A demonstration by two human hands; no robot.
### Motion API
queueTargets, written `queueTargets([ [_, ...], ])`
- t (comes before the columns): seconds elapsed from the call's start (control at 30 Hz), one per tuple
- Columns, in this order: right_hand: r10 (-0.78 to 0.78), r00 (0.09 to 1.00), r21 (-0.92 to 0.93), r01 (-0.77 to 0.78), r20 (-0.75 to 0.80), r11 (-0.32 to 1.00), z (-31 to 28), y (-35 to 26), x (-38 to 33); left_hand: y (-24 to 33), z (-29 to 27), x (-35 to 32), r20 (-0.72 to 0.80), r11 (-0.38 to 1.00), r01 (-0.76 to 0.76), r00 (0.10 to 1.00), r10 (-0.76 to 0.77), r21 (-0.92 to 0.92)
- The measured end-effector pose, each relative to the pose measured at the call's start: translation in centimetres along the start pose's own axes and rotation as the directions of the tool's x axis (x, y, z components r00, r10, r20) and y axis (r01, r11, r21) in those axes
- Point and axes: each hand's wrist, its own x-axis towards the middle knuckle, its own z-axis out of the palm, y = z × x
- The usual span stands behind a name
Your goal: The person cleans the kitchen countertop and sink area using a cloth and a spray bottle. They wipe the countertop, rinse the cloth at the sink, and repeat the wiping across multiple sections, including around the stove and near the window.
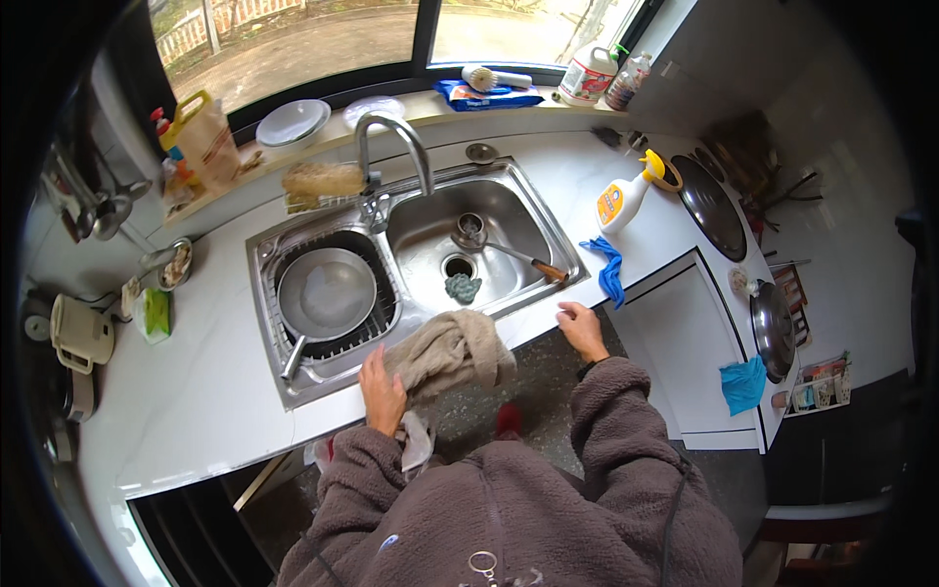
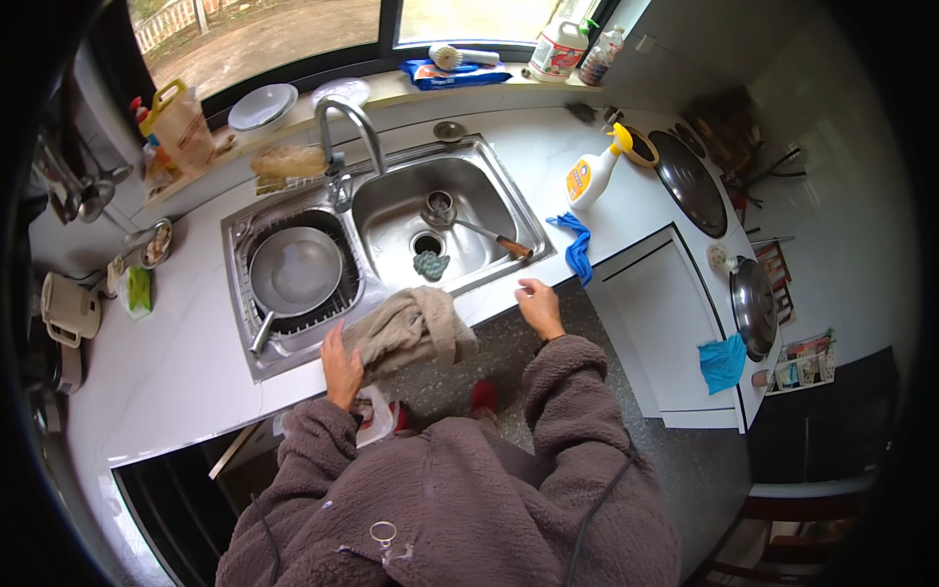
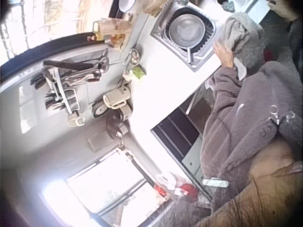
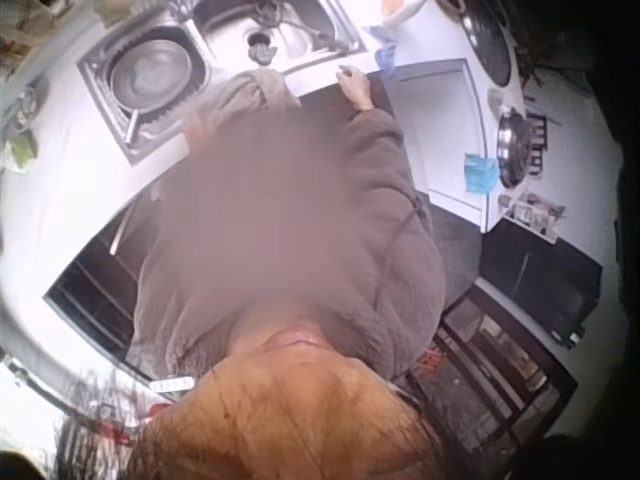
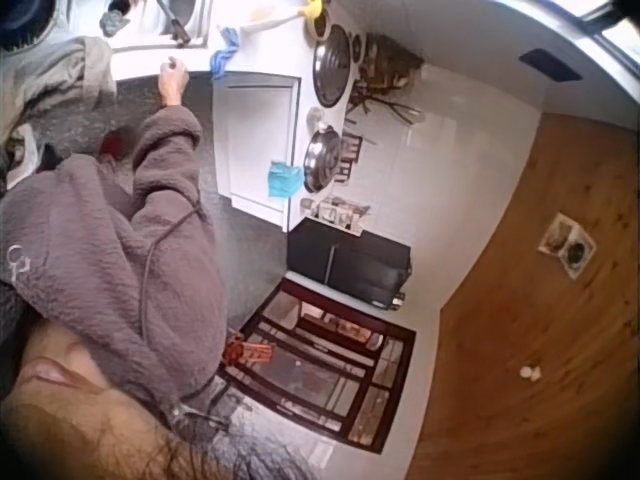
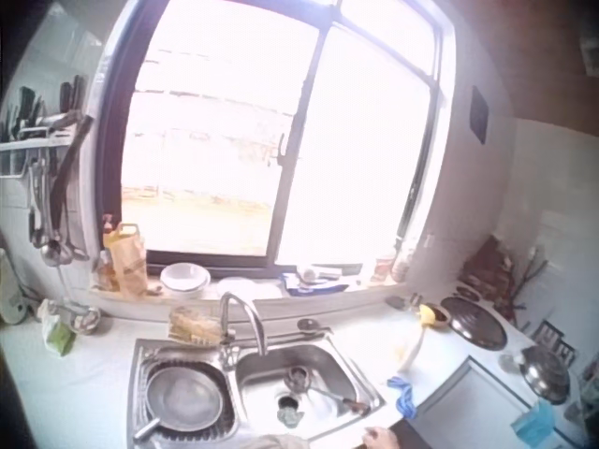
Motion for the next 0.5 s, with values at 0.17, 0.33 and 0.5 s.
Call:
queueTargets([
  [0.17,0.037,0.966,0.134,-0.002,-0.257,0.991,-6.4,8.9,9.5,2.7,0.4,1.3,-0.052,0.994,0.041,0.998,-0.036,0.099],
  [0.33,0.089,0.907,0.286,0.036,-0.412,0.957,-11.1,11.4,21.0,6.8,2.7,2.5,-0.104,0.983,0.118,0.989,-0.104,0.138],
  [0.5,-0.024,0.868,0.264,0.178,-0.497,0.948,-15.0,8.0,27.6,13.5,7.5,5.1,-0.061,0.978,0.154,0.987,-0.147,0.142],
])
